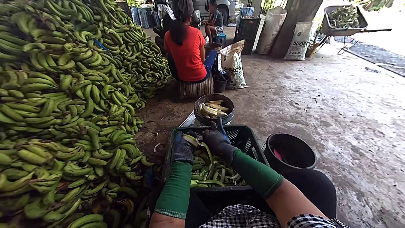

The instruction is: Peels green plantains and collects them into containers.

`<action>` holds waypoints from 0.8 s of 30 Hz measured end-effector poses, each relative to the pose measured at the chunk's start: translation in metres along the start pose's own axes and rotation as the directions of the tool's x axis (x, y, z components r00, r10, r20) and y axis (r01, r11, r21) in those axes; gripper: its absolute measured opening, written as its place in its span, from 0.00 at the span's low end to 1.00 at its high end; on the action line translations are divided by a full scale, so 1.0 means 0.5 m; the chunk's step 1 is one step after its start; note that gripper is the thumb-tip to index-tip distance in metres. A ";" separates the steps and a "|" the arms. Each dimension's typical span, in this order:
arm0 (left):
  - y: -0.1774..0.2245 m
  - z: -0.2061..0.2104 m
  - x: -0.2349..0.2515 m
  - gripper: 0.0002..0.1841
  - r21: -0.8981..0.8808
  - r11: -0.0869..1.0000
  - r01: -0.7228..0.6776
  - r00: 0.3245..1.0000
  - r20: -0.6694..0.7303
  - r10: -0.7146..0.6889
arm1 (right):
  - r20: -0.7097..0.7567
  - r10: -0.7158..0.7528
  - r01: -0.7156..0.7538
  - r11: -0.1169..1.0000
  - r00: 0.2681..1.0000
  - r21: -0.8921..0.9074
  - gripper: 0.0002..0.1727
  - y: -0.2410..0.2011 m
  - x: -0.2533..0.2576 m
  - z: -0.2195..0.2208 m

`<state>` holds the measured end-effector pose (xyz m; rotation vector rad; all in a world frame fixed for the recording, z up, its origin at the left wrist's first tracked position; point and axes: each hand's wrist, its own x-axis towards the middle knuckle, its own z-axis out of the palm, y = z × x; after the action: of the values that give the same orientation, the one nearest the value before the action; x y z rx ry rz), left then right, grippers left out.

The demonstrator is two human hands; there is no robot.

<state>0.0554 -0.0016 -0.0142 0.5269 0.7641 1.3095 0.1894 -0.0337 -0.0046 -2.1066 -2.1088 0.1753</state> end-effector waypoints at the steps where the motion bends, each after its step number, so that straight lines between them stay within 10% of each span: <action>1: -0.002 -0.004 0.000 0.20 0.019 1.000 0.008 1.000 -0.019 -0.008 | -0.030 -0.029 0.029 1.000 0.999 0.010 0.21 -0.003 -0.002 0.013; 6: -0.012 -0.017 -0.003 0.21 0.442 0.892 -0.097 0.994 -0.003 0.110 | 0.074 0.029 -0.028 1.000 0.997 -0.012 0.23 -0.039 0.000 -0.015; 19: -0.040 0.017 -0.001 0.15 0.423 0.904 -0.063 0.987 0.161 -0.006 | 0.137 0.072 -0.067 0.997 0.988 -0.043 0.22 -0.015 -0.031 -0.066; 24: -0.051 0.016 -0.031 0.18 0.747 0.468 -0.472 0.874 0.467 0.136 | 0.167 0.112 -0.112 0.994 0.980 -0.005 0.20 -0.001 -0.028 -0.082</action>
<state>0.0767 -0.0212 -0.0244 1.7466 1.0190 1.0315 0.1967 -0.0488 0.0351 -2.2831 -2.0744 0.3821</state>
